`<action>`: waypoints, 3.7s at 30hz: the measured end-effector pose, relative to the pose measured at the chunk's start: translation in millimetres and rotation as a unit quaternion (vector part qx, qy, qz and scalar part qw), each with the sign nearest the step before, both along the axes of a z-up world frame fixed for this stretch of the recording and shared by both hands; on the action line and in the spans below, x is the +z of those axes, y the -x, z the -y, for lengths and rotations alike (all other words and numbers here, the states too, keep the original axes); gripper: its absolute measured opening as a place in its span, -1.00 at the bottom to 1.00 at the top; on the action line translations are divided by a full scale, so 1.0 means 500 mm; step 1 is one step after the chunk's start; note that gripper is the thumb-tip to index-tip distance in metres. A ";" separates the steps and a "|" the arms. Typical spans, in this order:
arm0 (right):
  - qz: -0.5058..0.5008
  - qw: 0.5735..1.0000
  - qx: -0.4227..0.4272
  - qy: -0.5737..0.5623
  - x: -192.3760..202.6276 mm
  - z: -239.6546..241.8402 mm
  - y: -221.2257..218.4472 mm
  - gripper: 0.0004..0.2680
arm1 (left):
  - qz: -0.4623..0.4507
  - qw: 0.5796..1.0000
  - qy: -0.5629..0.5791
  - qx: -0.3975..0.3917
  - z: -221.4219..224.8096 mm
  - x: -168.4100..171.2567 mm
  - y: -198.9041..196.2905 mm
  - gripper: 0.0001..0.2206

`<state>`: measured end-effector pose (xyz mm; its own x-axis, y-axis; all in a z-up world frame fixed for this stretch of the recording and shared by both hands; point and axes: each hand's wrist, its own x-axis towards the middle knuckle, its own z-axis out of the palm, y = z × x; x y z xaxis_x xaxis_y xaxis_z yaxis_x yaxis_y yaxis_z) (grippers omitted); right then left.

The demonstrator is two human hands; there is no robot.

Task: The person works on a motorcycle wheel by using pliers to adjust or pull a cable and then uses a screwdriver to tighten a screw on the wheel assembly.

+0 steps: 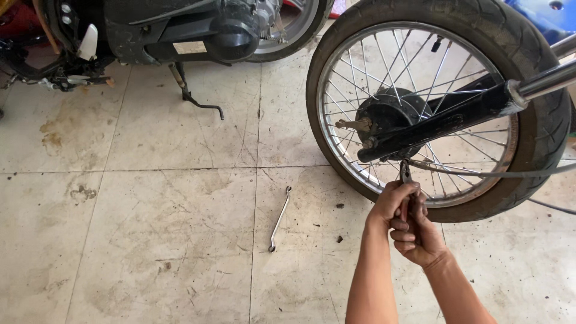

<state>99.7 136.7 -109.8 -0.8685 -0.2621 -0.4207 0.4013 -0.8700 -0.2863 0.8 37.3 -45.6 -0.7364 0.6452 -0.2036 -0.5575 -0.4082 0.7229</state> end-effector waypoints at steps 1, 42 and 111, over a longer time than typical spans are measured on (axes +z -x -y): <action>0.001 1.000 0.001 0.001 0.032 0.002 -0.002 -0.58 | 0.001 1.000 0.001 0.001 -0.001 -0.020 -0.001 -0.70; 0.049 0.970 -0.155 -0.178 -0.037 0.131 0.017 -0.75 | -0.137 0.839 0.526 -0.019 0.144 0.184 -0.003 -0.39; 0.068 0.543 0.287 -0.786 0.282 -0.062 0.059 -0.52 | -0.437 0.769 0.382 0.267 -0.076 0.214 0.151 -0.49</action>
<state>70.3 167.9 31.4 -0.7664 0.3033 -0.5662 0.5881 0.6858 -0.4287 -74.9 75.4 61.6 -0.9258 0.1405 0.3511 0.3780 0.3204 0.8686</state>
